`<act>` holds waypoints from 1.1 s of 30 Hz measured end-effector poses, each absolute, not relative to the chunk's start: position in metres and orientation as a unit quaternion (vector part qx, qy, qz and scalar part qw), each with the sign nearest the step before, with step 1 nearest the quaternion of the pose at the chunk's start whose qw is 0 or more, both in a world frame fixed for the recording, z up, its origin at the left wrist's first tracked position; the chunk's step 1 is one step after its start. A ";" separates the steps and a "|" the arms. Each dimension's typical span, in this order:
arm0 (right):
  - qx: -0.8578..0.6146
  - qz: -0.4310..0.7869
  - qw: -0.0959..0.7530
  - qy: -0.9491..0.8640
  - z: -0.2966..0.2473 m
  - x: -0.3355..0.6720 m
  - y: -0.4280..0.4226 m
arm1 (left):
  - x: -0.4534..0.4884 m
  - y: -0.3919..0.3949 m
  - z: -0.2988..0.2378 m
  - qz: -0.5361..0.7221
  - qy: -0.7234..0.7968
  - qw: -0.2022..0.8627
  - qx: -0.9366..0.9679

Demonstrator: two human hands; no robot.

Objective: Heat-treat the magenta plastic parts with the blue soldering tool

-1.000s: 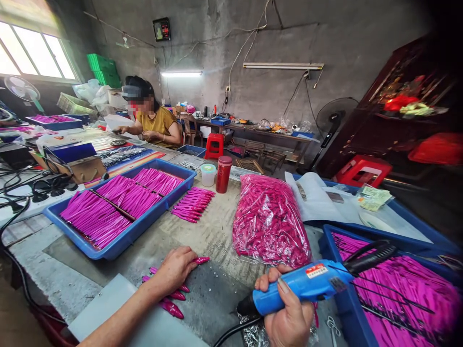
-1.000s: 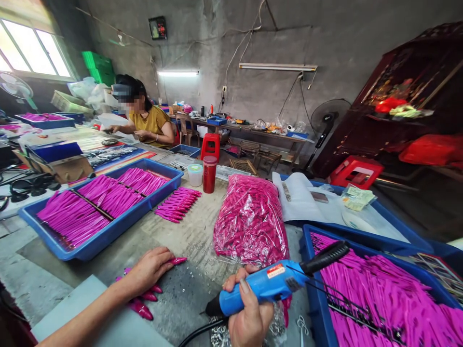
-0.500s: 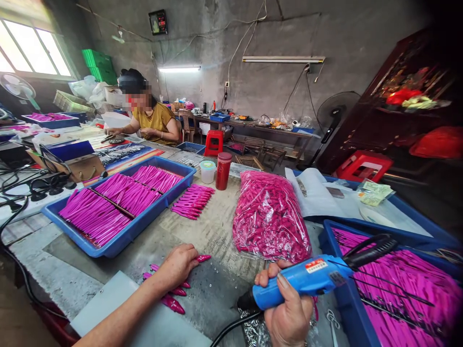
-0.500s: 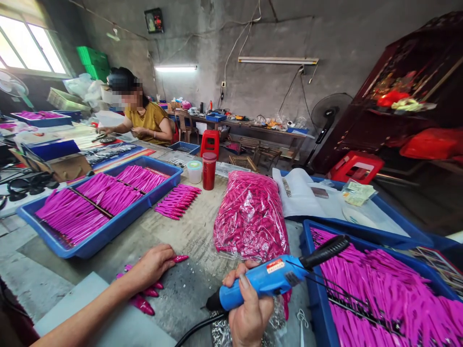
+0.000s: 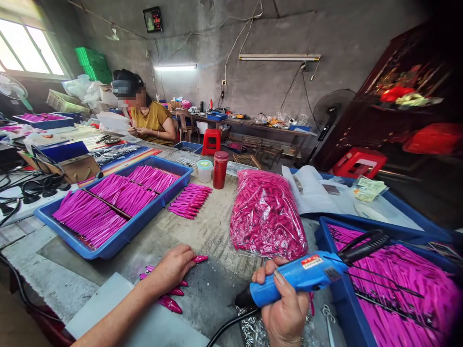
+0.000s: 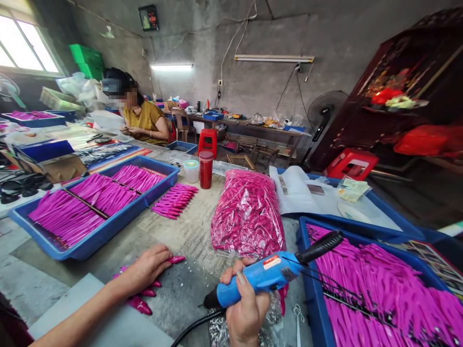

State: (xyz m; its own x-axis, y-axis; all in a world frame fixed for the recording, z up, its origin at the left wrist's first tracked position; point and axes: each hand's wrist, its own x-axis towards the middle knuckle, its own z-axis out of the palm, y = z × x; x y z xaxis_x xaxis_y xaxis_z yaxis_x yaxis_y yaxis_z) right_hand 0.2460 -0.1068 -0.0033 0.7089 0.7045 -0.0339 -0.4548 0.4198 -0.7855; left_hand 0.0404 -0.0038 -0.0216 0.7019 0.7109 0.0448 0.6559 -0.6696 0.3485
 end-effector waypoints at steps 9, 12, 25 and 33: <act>-0.408 0.350 0.828 -0.157 -0.004 0.245 -0.106 | 0.042 -0.004 -0.020 0.060 0.370 0.157 0.914; -0.406 0.355 0.827 -0.157 -0.004 0.245 -0.106 | 0.044 -0.002 -0.020 0.053 0.370 0.163 0.913; -0.399 0.348 0.832 -0.165 -0.002 0.246 -0.106 | 0.040 -0.001 -0.025 0.078 0.357 0.185 0.912; -0.401 0.343 0.837 -0.146 0.001 0.245 -0.103 | 0.035 0.003 -0.032 0.133 0.342 0.179 0.913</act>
State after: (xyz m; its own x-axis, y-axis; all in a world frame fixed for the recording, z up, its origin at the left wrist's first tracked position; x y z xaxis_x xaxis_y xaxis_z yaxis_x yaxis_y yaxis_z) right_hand 0.2447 -0.1030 0.0007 0.7215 0.6917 -0.0308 -0.4571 0.4424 -0.7716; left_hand 0.0346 0.0027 -0.0323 0.7309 0.6719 0.1198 0.5770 -0.7021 0.4173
